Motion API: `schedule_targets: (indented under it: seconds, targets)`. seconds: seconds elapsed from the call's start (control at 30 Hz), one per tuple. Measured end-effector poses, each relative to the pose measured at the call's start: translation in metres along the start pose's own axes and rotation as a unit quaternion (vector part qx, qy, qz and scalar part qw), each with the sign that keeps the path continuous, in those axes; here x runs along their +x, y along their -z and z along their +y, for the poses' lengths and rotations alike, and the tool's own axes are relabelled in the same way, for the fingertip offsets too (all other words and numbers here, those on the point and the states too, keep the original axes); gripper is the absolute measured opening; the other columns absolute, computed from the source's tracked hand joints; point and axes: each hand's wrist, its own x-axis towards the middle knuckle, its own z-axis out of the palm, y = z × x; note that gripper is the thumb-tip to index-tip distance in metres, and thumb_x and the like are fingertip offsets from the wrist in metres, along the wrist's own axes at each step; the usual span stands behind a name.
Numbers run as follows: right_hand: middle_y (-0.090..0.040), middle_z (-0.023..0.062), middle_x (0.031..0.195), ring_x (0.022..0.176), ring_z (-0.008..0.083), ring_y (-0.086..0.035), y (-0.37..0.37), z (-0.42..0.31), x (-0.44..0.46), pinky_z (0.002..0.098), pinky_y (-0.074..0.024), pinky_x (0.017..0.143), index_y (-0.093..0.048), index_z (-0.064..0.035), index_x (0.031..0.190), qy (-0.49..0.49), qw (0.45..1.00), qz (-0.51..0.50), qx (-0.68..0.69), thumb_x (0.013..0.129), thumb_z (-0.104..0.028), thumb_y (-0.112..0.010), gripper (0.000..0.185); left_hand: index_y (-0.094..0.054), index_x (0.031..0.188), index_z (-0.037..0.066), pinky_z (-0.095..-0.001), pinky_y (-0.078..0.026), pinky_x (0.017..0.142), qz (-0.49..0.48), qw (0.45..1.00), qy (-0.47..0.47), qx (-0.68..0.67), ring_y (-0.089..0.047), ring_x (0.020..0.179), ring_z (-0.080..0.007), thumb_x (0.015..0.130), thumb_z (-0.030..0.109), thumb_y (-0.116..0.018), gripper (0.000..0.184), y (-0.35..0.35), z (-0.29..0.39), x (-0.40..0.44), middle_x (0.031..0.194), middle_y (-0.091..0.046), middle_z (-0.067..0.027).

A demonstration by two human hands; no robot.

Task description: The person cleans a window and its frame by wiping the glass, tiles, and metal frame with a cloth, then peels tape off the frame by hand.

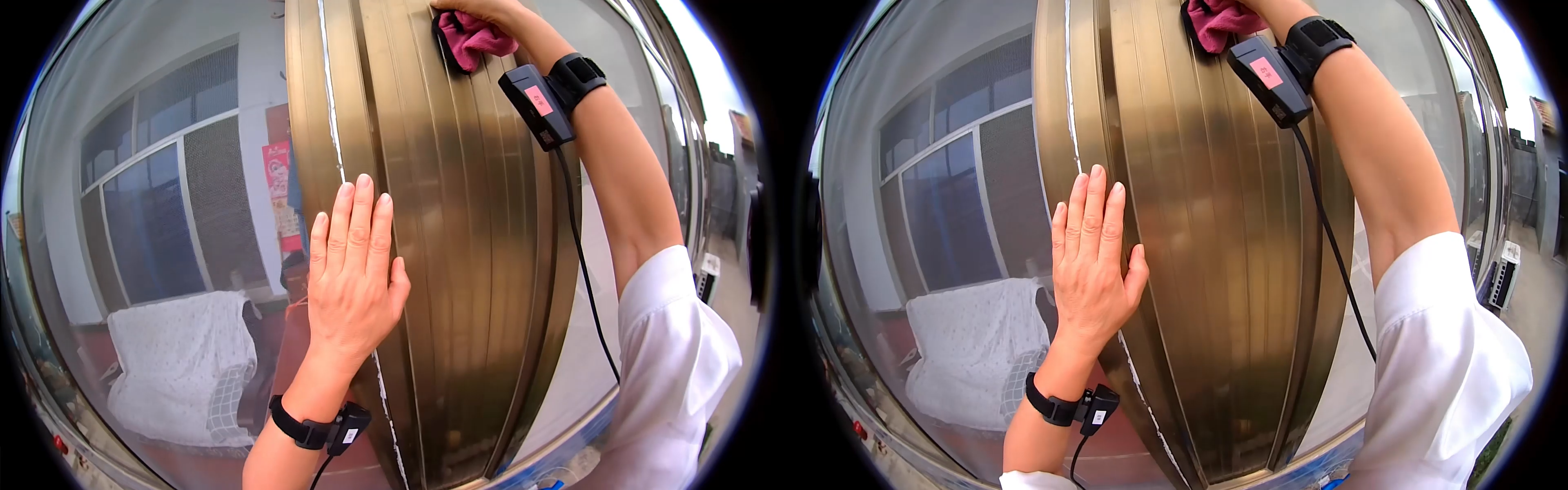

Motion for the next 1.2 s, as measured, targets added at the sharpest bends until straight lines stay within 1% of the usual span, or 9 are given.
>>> schedule_targets:
  seconds: [0.23, 0.4, 0.63, 0.8, 0.93, 1.07, 1.13, 1.17, 1.2]
  targets:
    - [-0.061, 0.0071, 0.056, 0.046, 0.0157, -0.058, 0.003, -0.003, 0.0, 0.0304, -0.0448, 0.043, -0.064, 0.0002, 0.071, 0.01, 0.999, -0.017, -0.041, 0.08, -0.021, -0.069, 0.024, -0.042, 0.143, 0.001, -0.045, -0.024, 0.116, 0.004, 1.0, -0.004, 0.01, -0.035, 0.141, -0.0297, 0.076, 0.012, -0.064, 0.071, 0.001, 0.0, 0.001, 0.152, -0.036, -0.0161]
    - [-0.063, 0.0088, 0.058, 0.048, 0.0166, -0.061, 0.002, 0.004, 0.003, 0.0309, -0.0481, 0.046, -0.065, 0.0006, 0.072, 0.048, 0.998, 0.003, -0.045, 0.081, -0.027, -0.07, 0.03, -0.041, 0.143, 0.002, -0.0466, -0.024, 0.115, 0.009, 1.0, -0.005, -0.007, -0.032, 0.143, -0.0312, 0.074, 0.01, -0.064, 0.073, -0.001, -0.001, 0.0, 0.153, -0.035, -0.016]
    - [-0.064, 0.0081, 0.059, 0.05, 0.0172, -0.062, 0.002, -0.001, 0.005, 0.0311, -0.05, 0.05, -0.067, -0.0002, 0.075, 0.012, 0.999, -0.009, -0.05, 0.081, -0.029, -0.071, 0.03, -0.042, 0.143, 0.001, -0.0451, -0.024, 0.116, 0.003, 1.0, -0.003, 0.011, -0.035, 0.141, -0.0298, 0.075, 0.012, -0.064, 0.072, 0.002, 0.0, 0.002, 0.152, -0.037, -0.0162]
    - [-0.068, 0.0101, 0.064, 0.055, 0.0187, -0.065, 0.003, -0.009, 0.008, 0.0311, -0.0527, 0.056, -0.07, -0.0013, 0.074, 0.028, 0.986, -0.017, -0.166, 0.08, -0.027, -0.066, 0.027, -0.041, 0.143, 0.001, -0.0452, -0.024, 0.116, -0.002, 1.0, -0.004, 0.016, -0.035, 0.141, -0.03, 0.076, 0.013, -0.064, 0.071, 0.001, 0.0, 0.0, 0.152, -0.036, -0.0166]
    - [-0.069, 0.0106, 0.065, 0.058, 0.0204, -0.066, 0.003, -0.011, 0.004, 0.0321, -0.0531, 0.058, -0.07, -0.0014, 0.072, 0.014, 0.988, -0.013, -0.156, 0.079, -0.027, -0.066, 0.027, -0.041, 0.143, 0.001, -0.0449, -0.024, 0.116, -0.003, 1.0, -0.003, 0.018, -0.035, 0.141, -0.0298, 0.077, 0.013, -0.063, 0.071, 0.001, 0.001, 0.001, 0.152, -0.036, -0.0165]
    - [-0.067, 0.0094, 0.063, 0.054, 0.0204, -0.065, 0.002, 0.005, 0.012, 0.0322, -0.0533, 0.056, -0.069, -0.0007, 0.07, 0.013, 0.994, -0.006, -0.104, 0.079, -0.029, -0.068, 0.03, -0.041, 0.143, 0.001, -0.0463, -0.024, 0.115, 0.007, 1.0, -0.006, -0.007, -0.031, 0.143, -0.0316, 0.075, 0.01, -0.064, 0.073, 0.0, -0.001, 0.001, 0.154, -0.034, -0.0165]
    - [-0.066, 0.0093, 0.061, 0.051, 0.019, -0.065, 0.002, 0.004, 0.006, 0.0322, -0.0529, 0.053, -0.067, -0.0009, 0.072, 0.058, 0.991, 0.01, -0.123, 0.08, -0.03, -0.069, 0.03, -0.042, 0.143, 0.001, -0.0463, -0.024, 0.116, 0.009, 1.0, -0.006, -0.012, -0.032, 0.143, -0.0314, 0.075, 0.01, -0.064, 0.072, 0.0, -0.002, -0.001, 0.154, -0.034, -0.0161]
    - [-0.066, 0.0093, 0.061, 0.053, 0.0201, -0.065, 0.0, 0.006, 0.002, 0.034, -0.0526, 0.055, -0.067, -0.0007, 0.078, 0.011, 0.998, -0.02, -0.054, 0.081, -0.031, -0.07, 0.03, -0.042, 0.143, 0.001, -0.0461, -0.023, 0.116, 0.009, 1.0, -0.005, -0.012, -0.032, 0.143, -0.0311, 0.075, 0.01, -0.064, 0.072, 0.0, -0.002, -0.001, 0.154, -0.034, -0.0158]
    - [-0.065, 0.0112, 0.06, 0.051, 0.0208, -0.064, -0.005, 0.005, -0.003, 0.0341, -0.0515, 0.054, -0.066, -0.0007, 0.081, 0.034, 0.996, 0.013, -0.088, 0.082, -0.03, -0.069, 0.03, -0.042, 0.143, 0.001, -0.0459, -0.023, 0.116, 0.008, 1.0, -0.005, -0.013, -0.032, 0.143, -0.0309, 0.075, 0.01, -0.064, 0.072, 0.0, -0.001, -0.001, 0.154, -0.034, -0.0155]
